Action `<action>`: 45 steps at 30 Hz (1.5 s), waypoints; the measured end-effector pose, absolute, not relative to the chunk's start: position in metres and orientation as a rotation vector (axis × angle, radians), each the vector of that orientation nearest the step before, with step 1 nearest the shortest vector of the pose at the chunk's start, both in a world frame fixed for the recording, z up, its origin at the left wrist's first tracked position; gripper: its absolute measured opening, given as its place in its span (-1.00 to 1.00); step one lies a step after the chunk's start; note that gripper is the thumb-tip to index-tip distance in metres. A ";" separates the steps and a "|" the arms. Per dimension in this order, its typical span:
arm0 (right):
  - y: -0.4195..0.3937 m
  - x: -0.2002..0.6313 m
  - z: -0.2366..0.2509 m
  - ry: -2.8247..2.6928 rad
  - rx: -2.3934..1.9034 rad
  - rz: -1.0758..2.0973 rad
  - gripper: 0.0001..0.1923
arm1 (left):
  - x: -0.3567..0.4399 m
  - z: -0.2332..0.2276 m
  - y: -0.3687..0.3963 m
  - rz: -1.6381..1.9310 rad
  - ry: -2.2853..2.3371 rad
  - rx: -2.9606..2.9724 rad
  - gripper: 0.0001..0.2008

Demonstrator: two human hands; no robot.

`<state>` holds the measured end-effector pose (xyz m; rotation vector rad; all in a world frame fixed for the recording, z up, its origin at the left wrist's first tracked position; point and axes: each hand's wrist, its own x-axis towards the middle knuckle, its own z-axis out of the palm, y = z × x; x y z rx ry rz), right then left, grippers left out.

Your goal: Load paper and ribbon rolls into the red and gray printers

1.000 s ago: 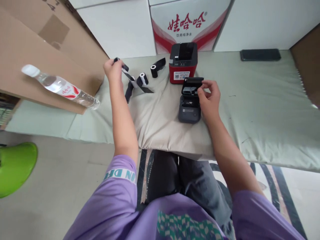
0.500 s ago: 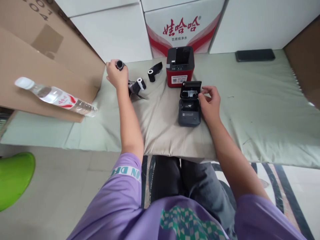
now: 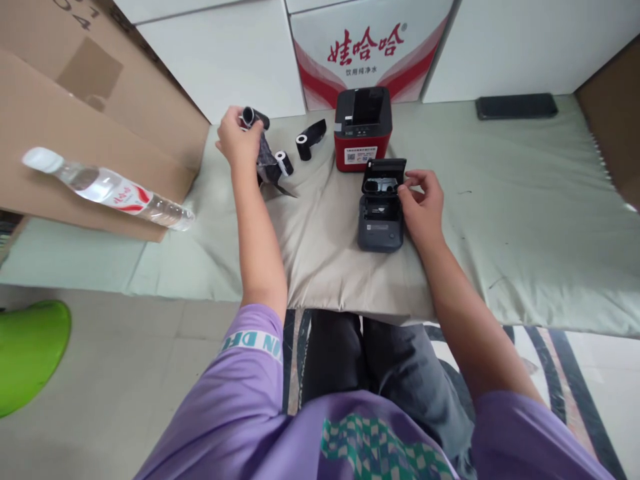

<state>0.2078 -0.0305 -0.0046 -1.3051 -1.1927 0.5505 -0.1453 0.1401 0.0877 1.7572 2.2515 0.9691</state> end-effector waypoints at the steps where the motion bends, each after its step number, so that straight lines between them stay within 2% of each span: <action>1: -0.031 0.208 -0.004 -1.189 -1.307 0.559 -0.56 | -0.146 0.087 0.142 0.932 2.217 1.797 -0.33; 3: -0.032 0.208 -0.003 -1.185 -1.313 0.579 -0.54 | -0.144 0.083 0.145 0.865 2.183 1.815 -0.14; 4: -0.032 0.207 -0.002 -1.186 -1.314 0.586 -0.53 | -0.142 0.082 0.145 0.878 2.191 1.796 -0.13; 5: -0.032 0.207 -0.001 -1.187 -1.313 0.588 -0.52 | -0.139 0.082 0.145 0.927 2.210 1.767 -0.17; 8: -0.033 0.207 0.000 -1.192 -1.317 0.569 -0.51 | -0.132 0.089 0.139 1.216 2.283 1.696 -0.55; 10: -0.033 0.206 0.001 -1.199 -1.327 0.561 -0.52 | -0.130 0.096 0.136 1.337 2.286 1.710 -0.52; 12: -0.033 0.207 0.000 -1.202 -1.331 0.562 -0.54 | -0.132 0.096 0.136 1.257 2.301 1.721 -0.52; 17: -0.031 0.208 -0.004 -1.203 -1.299 0.568 -0.54 | -0.141 0.072 0.146 0.773 2.283 1.703 -0.54; 22: -0.031 0.209 -0.005 -1.208 -1.318 0.585 -0.53 | -0.141 0.058 0.149 0.550 2.244 1.702 -0.51; 27: -0.031 0.209 -0.006 -1.203 -1.291 0.601 -0.52 | -0.141 0.071 0.146 0.651 2.249 1.694 -0.40; 32: -0.030 0.209 -0.005 -1.205 -1.314 0.588 -0.51 | -0.133 0.096 0.142 1.007 2.250 1.760 -0.58; 34: -0.031 0.209 -0.005 -1.207 -1.317 0.585 -0.52 | -0.120 0.098 0.140 0.974 2.136 1.894 -0.62; 40: -0.031 0.210 -0.006 -1.219 -1.309 0.581 -0.55 | -0.073 0.067 0.137 0.552 2.025 2.091 -0.51; 45: -0.028 0.211 -0.008 -1.226 -1.291 0.581 -0.56 | -0.072 0.071 0.139 0.677 2.021 2.044 -0.59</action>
